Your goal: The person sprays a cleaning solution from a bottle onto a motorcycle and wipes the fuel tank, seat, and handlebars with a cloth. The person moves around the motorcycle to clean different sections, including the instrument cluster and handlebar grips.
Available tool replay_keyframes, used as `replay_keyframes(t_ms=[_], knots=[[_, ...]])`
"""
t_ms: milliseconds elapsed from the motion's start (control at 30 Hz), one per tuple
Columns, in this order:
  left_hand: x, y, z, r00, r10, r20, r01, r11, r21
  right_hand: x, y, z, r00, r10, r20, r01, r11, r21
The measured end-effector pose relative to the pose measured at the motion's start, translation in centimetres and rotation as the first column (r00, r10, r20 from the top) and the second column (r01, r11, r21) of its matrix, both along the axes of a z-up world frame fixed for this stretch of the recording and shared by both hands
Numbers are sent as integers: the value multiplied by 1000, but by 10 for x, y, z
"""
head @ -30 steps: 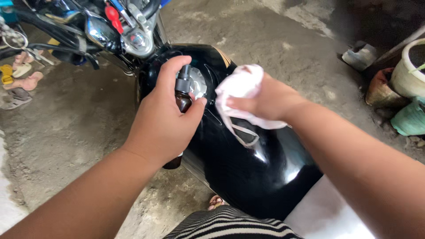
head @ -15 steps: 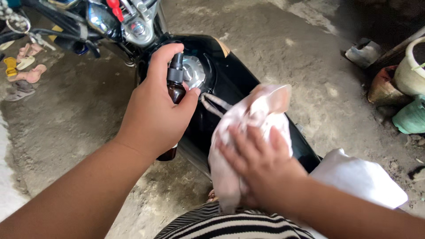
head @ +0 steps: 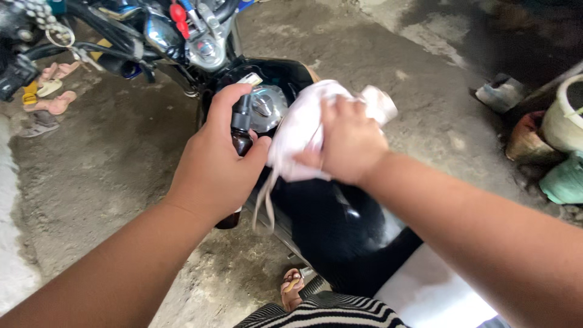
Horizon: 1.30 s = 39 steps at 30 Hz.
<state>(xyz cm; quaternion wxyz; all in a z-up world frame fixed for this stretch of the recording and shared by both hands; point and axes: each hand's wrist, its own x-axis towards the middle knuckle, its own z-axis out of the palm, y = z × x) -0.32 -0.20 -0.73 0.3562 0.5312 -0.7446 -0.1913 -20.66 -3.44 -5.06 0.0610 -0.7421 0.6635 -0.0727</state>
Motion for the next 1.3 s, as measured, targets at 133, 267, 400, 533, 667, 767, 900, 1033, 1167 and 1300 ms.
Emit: replay_keyframes(t_ms=[133,267,400,533,667,767,900,1033,1167,1300], knots=[[-2,-4,-8,1000,-23,14,24,999,-31,-2,44,-13,879,401,-257,-423,906,-33],[0,-8,-13,996,-72,52,76,993,-85,-13,79,-24,686,699,-201,-709,704,29],[0,-9,-16,993,-77,86,84,994,-71,-50,62,-35,548,833,-75,-836,543,-75],[0,-5,-17,994,-86,70,91,993,-71,-77,16,-43,759,641,-115,-646,719,-256],[-4,2,-15,996,-54,73,60,995,-83,-50,-7,-44,963,181,199,-135,965,-226],[-5,3,-13,997,-6,80,4,1000,22,-7,-11,-33,980,-98,176,112,991,-74],[-4,0,-14,999,-38,22,38,999,-4,24,31,-24,994,108,4,-104,969,-226],[-2,-5,-15,995,-67,75,79,980,-180,29,69,-24,875,449,-180,-465,883,-56],[-2,-4,-13,997,-19,70,23,998,-61,10,69,-28,596,775,-209,-792,611,11],[-2,-2,-11,996,14,90,-11,999,-33,-27,36,-28,744,641,-189,-658,752,-41]])
